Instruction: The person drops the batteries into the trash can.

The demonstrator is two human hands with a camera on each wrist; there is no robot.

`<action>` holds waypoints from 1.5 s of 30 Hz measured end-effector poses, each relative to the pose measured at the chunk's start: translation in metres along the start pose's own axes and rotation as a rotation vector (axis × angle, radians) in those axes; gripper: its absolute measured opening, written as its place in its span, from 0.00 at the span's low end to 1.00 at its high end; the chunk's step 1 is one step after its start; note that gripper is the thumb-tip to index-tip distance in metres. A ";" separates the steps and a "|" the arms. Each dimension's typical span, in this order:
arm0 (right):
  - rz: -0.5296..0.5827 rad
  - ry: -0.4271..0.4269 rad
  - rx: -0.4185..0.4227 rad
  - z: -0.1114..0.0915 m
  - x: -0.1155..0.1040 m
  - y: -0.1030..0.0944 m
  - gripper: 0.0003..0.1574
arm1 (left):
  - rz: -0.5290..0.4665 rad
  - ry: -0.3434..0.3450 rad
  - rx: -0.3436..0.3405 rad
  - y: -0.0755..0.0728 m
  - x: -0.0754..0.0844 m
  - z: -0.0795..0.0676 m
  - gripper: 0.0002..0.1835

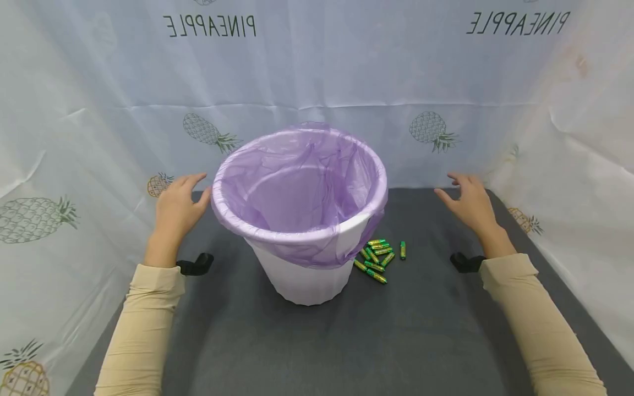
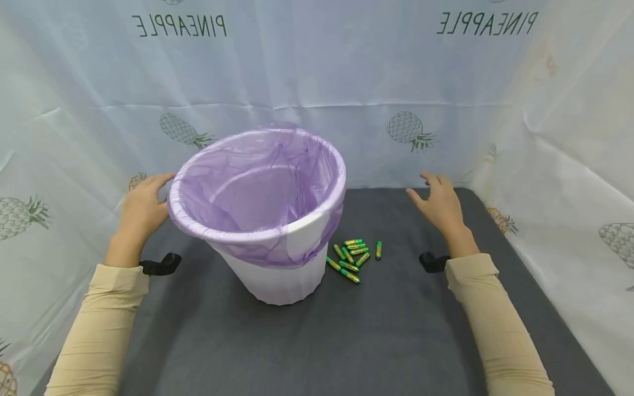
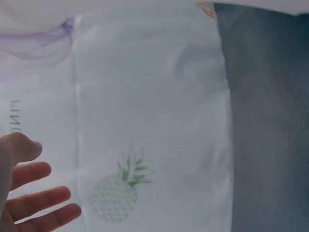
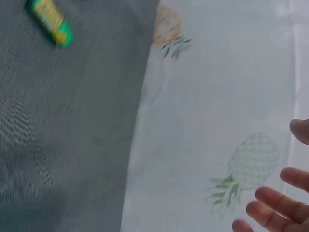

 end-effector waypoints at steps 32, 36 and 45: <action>0.453 0.027 -0.143 -0.058 0.011 0.090 0.26 | -1.251 0.310 0.258 -0.014 0.074 -0.069 0.23; 0.489 0.006 -0.260 -0.055 0.013 0.105 0.27 | -1.326 0.360 0.215 -0.010 0.080 -0.067 0.27; 0.518 0.022 -0.428 -0.055 0.026 0.133 0.34 | -1.409 0.428 0.226 -0.003 0.085 -0.064 0.32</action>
Point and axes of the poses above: each hand's wrist, its own z-axis towards the middle knuckle, its own y-axis out of the palm, x = y × z, the point moved 6 cm from there along z, towards the middle knuckle, and after that the axes turned 5 degrees about -x, right-handed, at the moved point
